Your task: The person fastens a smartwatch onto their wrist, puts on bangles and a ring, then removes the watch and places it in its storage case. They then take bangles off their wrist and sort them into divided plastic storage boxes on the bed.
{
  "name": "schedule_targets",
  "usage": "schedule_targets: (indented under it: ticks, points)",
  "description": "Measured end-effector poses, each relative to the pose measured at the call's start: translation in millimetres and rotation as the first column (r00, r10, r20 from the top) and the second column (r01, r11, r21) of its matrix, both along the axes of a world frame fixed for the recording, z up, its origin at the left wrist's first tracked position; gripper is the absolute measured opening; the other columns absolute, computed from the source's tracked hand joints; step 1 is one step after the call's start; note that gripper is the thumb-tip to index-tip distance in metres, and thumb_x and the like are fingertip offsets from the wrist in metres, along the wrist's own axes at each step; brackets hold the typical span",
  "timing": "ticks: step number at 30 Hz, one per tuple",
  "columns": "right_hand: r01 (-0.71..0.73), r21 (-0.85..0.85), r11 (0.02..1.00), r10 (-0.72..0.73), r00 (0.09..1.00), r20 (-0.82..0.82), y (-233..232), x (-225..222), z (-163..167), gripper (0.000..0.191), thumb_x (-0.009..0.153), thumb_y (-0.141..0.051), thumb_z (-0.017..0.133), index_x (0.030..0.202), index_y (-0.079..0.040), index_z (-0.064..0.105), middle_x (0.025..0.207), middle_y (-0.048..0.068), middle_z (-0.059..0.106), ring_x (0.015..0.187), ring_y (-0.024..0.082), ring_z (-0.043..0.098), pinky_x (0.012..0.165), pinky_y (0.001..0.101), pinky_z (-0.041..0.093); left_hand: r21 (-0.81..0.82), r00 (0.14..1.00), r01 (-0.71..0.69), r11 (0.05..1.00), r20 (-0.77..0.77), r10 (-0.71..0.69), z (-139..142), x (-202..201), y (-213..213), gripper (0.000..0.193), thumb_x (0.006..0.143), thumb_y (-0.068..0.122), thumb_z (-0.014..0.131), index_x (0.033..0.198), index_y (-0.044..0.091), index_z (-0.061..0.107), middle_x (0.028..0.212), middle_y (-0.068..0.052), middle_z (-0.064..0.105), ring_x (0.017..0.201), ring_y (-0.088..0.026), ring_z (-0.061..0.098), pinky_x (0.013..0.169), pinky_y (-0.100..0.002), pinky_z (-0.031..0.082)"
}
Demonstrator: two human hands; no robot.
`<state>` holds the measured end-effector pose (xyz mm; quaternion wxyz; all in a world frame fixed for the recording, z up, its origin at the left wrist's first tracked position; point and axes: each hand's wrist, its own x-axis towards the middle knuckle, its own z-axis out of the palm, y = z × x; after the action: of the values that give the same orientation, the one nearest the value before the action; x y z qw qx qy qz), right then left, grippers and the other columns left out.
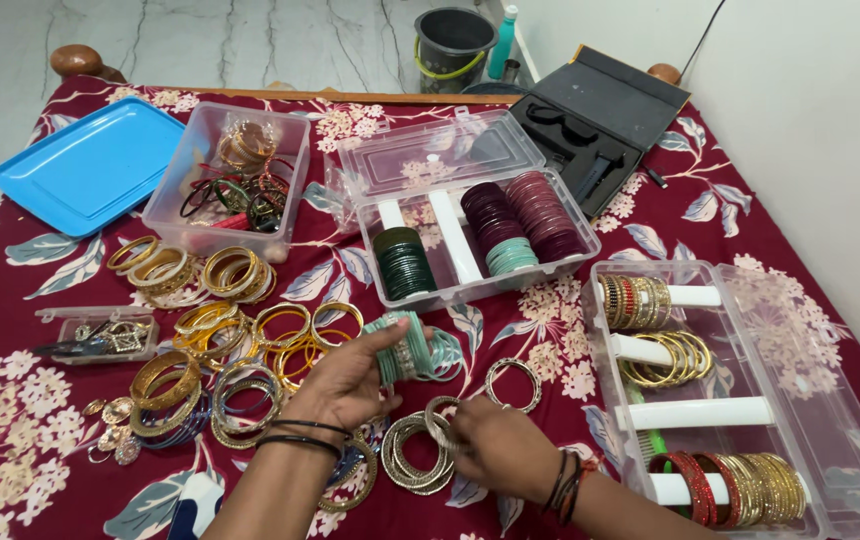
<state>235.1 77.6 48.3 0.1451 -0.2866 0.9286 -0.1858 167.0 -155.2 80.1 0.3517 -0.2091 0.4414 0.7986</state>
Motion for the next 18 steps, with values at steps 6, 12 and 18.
schedule_targets:
  ticks: [6, 12, 18]
  points:
    - [0.582, -0.379, 0.719, -0.498, 0.812, 0.304, 8, -25, 8, 0.019, 0.092, -0.019, 0.066, 0.102, -0.002, 0.07, 0.087, 0.006, 0.074, 0.069, 0.012, 0.068, 0.063, 0.0289, 0.058, -0.002, 0.994, -0.056, 0.998, 0.091, 0.056, 13, 5, 11, 0.046, 0.098, 0.055, 0.052, 0.118, 0.019, 0.07, 0.109, -0.005, 0.08, 0.117, -0.023, 0.066, 0.115, -0.061, 0.013]
    - [0.601, -0.448, 0.662, -0.53, 0.798, 0.287, -7, -22, 25, 0.024, 0.094, -0.02, 0.067, 0.107, -0.001, 0.071, 0.088, 0.008, 0.076, 0.072, 0.012, 0.072, 0.064, 0.0279, 0.061, 0.101, 1.0, 0.005, 0.995, 0.025, -0.008, 12, 8, 17, 0.055, 0.096, 0.057, 0.046, 0.12, 0.013, 0.07, 0.103, -0.002, 0.08, 0.106, -0.021, 0.07, 0.111, -0.061, 0.021]
    - [0.472, -0.524, 0.709, -0.517, 0.853, 0.069, -17, -17, 40, 0.022, 0.094, -0.02, 0.068, 0.104, -0.001, 0.069, 0.093, 0.009, 0.074, 0.077, 0.015, 0.074, 0.065, 0.0283, 0.061, 0.113, 0.999, -0.046, 0.993, 0.032, 0.043, 9, 9, 19, 0.05, 0.097, 0.057, 0.05, 0.117, 0.015, 0.07, 0.104, -0.007, 0.078, 0.1, -0.022, 0.071, 0.111, -0.058, 0.027]
